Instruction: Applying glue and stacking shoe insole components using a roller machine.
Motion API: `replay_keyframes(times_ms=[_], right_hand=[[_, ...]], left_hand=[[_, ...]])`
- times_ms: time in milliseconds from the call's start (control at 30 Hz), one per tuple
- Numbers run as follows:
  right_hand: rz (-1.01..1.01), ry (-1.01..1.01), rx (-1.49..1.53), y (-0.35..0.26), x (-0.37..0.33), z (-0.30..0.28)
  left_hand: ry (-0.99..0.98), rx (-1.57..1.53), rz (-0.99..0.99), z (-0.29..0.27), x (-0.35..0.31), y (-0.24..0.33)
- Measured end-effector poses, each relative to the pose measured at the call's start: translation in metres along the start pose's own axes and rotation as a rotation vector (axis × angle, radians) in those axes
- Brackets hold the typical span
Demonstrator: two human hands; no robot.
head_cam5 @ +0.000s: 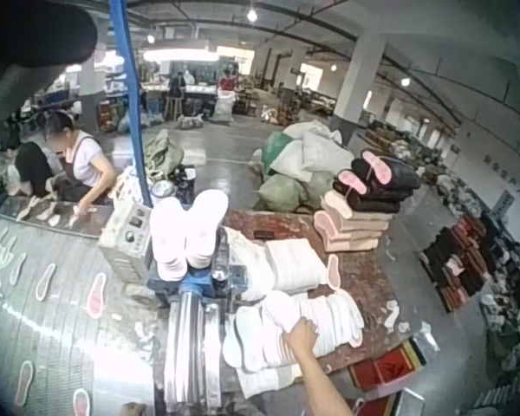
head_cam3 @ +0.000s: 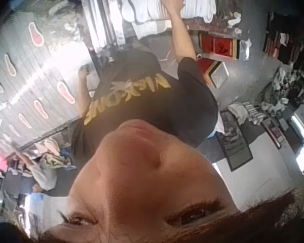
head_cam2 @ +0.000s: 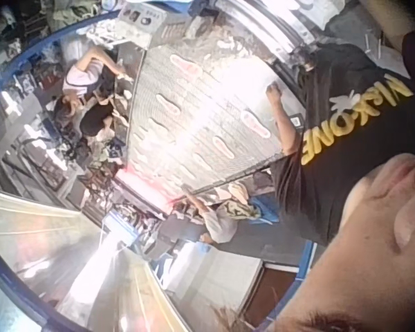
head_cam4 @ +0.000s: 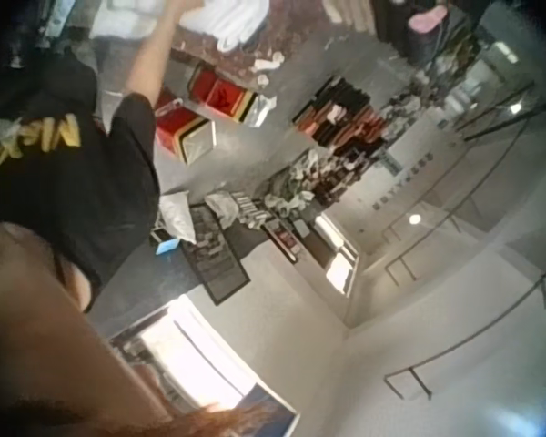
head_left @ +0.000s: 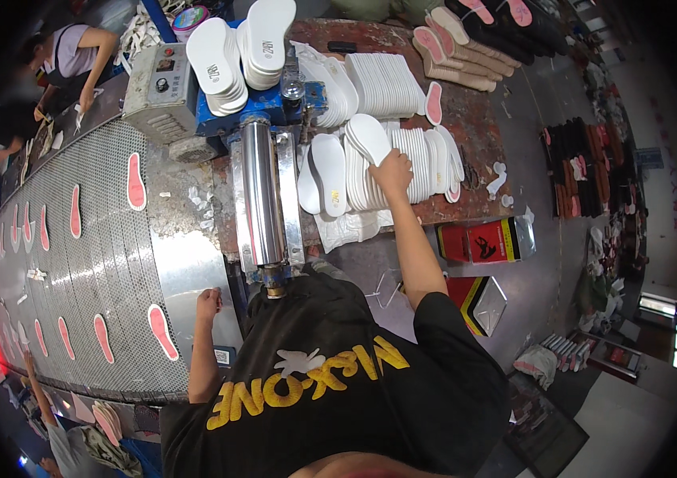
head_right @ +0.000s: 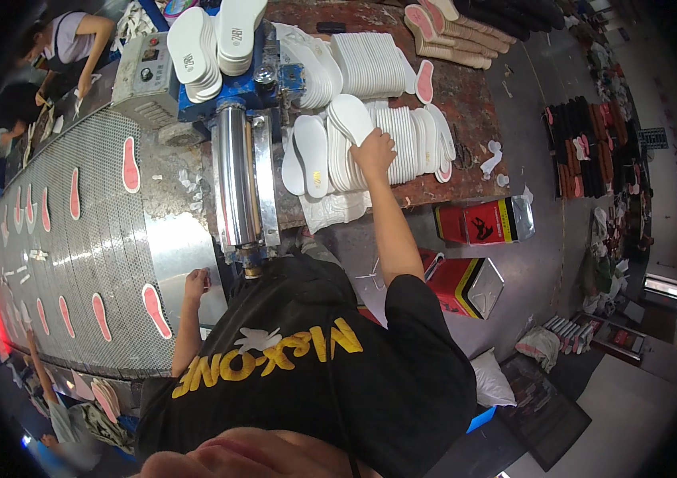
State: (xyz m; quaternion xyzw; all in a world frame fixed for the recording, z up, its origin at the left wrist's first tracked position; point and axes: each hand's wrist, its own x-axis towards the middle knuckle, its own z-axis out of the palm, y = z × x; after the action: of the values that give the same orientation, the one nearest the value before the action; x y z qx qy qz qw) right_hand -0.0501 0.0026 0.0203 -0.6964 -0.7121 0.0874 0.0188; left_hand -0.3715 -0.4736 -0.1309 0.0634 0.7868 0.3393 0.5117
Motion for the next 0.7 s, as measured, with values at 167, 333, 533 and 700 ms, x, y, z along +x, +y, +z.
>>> replay_keyframes(times_ms=[167, 333, 533, 700], right_hand=[[0.008, 0.034, 0.189, -0.005, -0.009, -0.011], [-0.009, -0.005, 0.329, -0.022, -0.028, -0.012], [-0.081, 0.261, 0.211, -0.025, -0.023, 0.006], [-0.046, 0.123, 0.068, -0.017, -0.019, 0.002]], left_hand=[[-0.031, 0.021, 0.06, -0.006, 0.016, -0.015], [-0.091, -0.01, 0.02, -0.005, 0.036, -0.034], [-0.159, 0.122, 0.139, -0.004, 0.047, -0.04], [-0.039, 0.107, 0.081, -0.005, 0.042, -0.042]])
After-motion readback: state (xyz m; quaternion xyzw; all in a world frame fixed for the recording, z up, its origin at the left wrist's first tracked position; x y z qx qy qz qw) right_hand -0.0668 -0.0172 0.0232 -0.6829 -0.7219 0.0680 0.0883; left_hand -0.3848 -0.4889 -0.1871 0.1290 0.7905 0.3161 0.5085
